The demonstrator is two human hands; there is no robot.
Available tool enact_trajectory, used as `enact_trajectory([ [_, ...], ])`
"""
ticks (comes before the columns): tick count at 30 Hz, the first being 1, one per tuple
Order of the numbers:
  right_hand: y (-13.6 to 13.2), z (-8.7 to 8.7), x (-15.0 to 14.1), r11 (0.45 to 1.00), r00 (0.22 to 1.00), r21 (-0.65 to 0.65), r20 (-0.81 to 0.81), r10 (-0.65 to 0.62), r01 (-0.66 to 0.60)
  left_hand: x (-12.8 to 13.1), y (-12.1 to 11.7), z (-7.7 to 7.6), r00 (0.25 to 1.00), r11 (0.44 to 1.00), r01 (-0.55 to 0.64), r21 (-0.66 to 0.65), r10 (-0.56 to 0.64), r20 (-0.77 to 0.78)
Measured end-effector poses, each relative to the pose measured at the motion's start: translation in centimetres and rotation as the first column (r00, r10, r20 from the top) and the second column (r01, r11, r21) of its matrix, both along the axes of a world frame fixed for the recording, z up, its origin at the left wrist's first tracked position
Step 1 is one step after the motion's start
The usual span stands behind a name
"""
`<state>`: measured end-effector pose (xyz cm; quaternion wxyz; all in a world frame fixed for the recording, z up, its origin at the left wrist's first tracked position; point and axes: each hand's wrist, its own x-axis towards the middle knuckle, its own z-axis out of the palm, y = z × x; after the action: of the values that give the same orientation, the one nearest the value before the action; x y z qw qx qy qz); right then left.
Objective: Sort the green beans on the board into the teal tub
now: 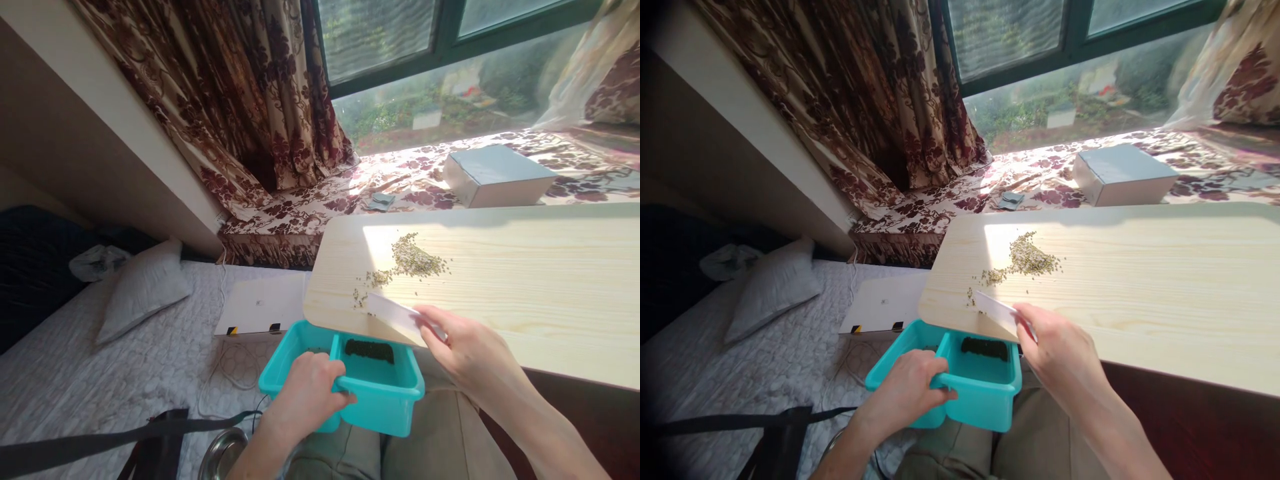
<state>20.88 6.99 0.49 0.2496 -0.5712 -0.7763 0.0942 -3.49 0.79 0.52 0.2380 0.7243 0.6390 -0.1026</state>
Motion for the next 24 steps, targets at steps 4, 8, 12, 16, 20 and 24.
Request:
enact_trajectory([
  [4,-0.3,0.6,0.1,0.996,0.999,-0.076,-0.014,0.044,-0.045,-0.3,0.0,0.1,1.000,1.000,0.014,0.008,-0.014,-0.005],
  [8,-0.4,0.5,0.1,0.998,0.999,-0.065,-0.040,0.022,-0.024,-0.5,-0.1,0.0,1.000,1.000,0.016,0.023,-0.015,-0.015],
  [12,-0.4,0.3,0.0,0.998,0.999,-0.053,-0.049,0.018,-0.021,-0.7,-0.2,0.0,1.000,1.000,0.002,0.020,-0.001,-0.011],
  [16,-0.8,0.7,-0.3,0.986,0.994,-0.136,-0.066,0.091,-0.100,-0.9,-0.3,0.0,1.000,1.000,-0.003,0.022,0.003,-0.003],
  [20,-0.9,0.9,-0.7,0.985,0.991,-0.137,-0.094,0.095,-0.108,-1.2,-0.3,-0.4,1.000,1.000,-0.006,0.028,0.006,-0.001],
  [24,-0.9,0.7,-0.9,0.982,0.989,-0.141,-0.097,0.111,-0.125,-1.4,-0.3,-0.6,1.000,1.000,-0.006,0.024,0.006,0.011],
])
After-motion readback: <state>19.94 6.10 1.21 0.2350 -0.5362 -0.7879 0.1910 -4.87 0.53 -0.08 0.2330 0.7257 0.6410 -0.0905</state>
